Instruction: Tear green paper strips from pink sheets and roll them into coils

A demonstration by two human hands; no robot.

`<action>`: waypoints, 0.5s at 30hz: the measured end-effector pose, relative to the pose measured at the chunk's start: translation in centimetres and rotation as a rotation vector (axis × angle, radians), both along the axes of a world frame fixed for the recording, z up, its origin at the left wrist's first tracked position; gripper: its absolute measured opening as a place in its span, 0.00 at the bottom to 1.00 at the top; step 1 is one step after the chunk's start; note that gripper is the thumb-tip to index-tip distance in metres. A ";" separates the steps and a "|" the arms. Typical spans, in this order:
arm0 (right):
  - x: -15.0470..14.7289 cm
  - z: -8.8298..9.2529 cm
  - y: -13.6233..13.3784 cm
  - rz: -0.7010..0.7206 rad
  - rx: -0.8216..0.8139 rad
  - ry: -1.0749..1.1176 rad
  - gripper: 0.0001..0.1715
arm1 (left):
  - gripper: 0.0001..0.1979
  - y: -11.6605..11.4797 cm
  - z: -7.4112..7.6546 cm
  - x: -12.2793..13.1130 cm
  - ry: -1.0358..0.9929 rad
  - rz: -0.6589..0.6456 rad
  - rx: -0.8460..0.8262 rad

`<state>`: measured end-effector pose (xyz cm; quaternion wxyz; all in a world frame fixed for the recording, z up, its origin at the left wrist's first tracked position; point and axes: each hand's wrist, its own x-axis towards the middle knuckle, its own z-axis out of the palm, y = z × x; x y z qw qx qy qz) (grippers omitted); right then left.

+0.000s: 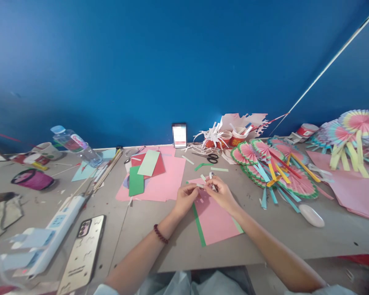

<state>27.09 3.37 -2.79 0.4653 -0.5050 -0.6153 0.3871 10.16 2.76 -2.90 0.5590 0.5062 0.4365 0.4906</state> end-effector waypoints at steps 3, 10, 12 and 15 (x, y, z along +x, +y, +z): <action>0.0 -0.1 0.0 -0.004 0.000 -0.005 0.15 | 0.15 -0.1 0.0 0.0 0.010 -0.011 0.011; 0.1 -0.3 0.1 0.001 0.004 -0.004 0.15 | 0.18 -0.1 -0.3 0.0 -0.042 -0.040 -0.010; 0.1 -0.3 0.1 0.005 -0.002 0.000 0.15 | 0.17 -0.1 -0.3 0.0 -0.030 -0.030 -0.007; 0.1 -0.4 0.1 0.004 -0.002 -0.005 0.16 | 0.13 -0.1 -0.1 0.0 -0.014 -0.018 0.012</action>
